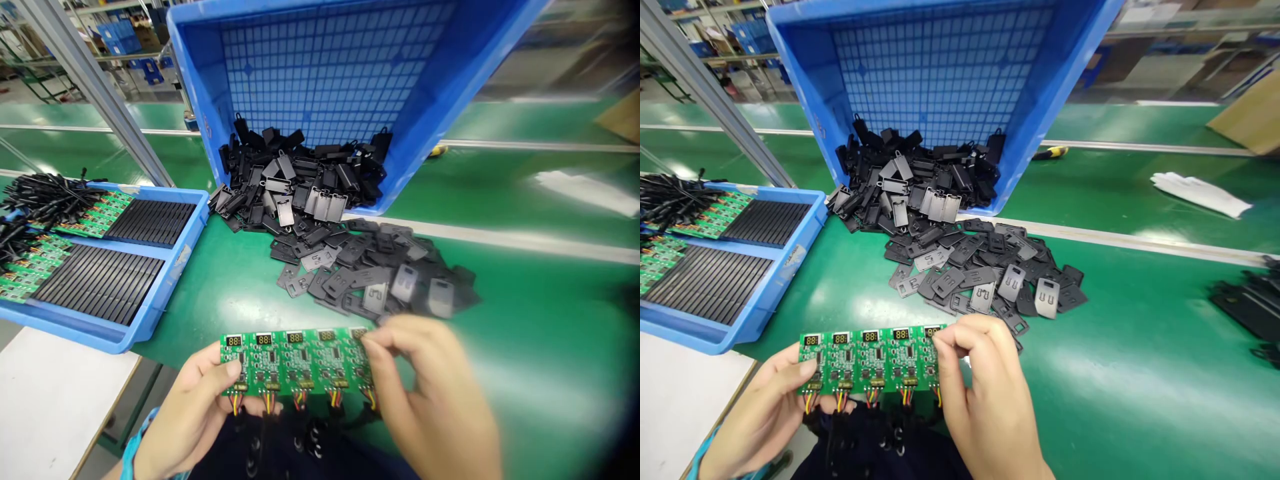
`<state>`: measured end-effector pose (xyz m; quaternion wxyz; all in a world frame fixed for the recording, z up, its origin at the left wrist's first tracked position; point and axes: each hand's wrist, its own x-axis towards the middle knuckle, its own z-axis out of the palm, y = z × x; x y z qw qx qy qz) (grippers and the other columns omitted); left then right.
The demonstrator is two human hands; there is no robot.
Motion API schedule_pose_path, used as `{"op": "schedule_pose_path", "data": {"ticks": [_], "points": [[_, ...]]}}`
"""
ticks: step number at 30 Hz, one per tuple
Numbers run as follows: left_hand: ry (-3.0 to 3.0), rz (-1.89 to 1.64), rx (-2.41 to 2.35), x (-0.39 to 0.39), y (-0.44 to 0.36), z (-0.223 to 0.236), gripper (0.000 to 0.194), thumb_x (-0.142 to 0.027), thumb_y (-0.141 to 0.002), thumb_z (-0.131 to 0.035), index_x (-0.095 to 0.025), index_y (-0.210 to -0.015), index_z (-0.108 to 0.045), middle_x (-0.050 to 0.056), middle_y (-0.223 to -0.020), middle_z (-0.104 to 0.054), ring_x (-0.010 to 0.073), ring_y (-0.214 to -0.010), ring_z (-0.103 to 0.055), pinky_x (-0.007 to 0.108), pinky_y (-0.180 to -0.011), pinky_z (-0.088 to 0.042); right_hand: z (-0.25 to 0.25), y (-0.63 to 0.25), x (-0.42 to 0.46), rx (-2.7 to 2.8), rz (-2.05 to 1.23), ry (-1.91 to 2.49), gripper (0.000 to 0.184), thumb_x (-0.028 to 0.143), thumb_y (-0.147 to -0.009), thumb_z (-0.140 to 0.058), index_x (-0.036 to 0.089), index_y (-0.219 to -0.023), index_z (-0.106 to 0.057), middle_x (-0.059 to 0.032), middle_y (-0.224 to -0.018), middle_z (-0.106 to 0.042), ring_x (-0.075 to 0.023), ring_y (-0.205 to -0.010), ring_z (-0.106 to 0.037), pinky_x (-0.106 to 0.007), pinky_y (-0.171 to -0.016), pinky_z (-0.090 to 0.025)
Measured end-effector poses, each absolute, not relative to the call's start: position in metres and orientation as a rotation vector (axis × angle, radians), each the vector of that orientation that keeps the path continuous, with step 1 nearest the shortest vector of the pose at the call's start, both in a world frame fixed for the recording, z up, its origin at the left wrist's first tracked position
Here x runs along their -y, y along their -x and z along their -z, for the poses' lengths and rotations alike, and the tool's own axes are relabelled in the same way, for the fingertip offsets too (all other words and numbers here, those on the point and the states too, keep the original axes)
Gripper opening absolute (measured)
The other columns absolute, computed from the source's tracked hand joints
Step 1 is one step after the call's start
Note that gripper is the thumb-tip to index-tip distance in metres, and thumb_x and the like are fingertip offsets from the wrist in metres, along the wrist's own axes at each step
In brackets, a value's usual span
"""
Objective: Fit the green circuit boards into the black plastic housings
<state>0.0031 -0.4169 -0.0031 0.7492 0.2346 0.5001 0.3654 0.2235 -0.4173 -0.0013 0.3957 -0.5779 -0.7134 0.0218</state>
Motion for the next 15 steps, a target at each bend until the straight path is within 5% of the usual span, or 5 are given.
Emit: {"op": "schedule_pose_path", "data": {"ticks": [10, 15], "points": [[-0.559, -0.722, -1.073, 0.411, -0.004, 0.004, 0.021, -0.030, -0.075, -0.057, -0.012, -0.085, -0.061, 0.009, -0.076, -0.065, 0.0181, -0.060, -0.062, 0.024, -0.050, -0.044, 0.012, -0.233, 0.423, 1.311, -0.405, 1.550, 0.016, 0.025, -0.086, -0.042, 0.020, -0.071, -0.047, -0.0006, -0.071, -0.050, -0.0135, -0.065, -0.050, -0.026, -0.061, -0.041], [-0.548, -0.741, -1.025, 0.409, -0.005, 0.001, 0.023, -0.027, -0.075, -0.056, -0.012, -0.092, -0.061, 0.008, -0.074, -0.064, 0.0164, -0.059, -0.061, 0.023, -0.050, -0.043, 0.035, -0.264, 0.421, 1.226, -0.750, 1.782, 0.023, 0.037, -0.083, -0.044, 0.021, -0.067, -0.047, 0.0046, -0.046, -0.046, -0.0117, -0.039, -0.043, -0.022, -0.039, -0.037]]}}
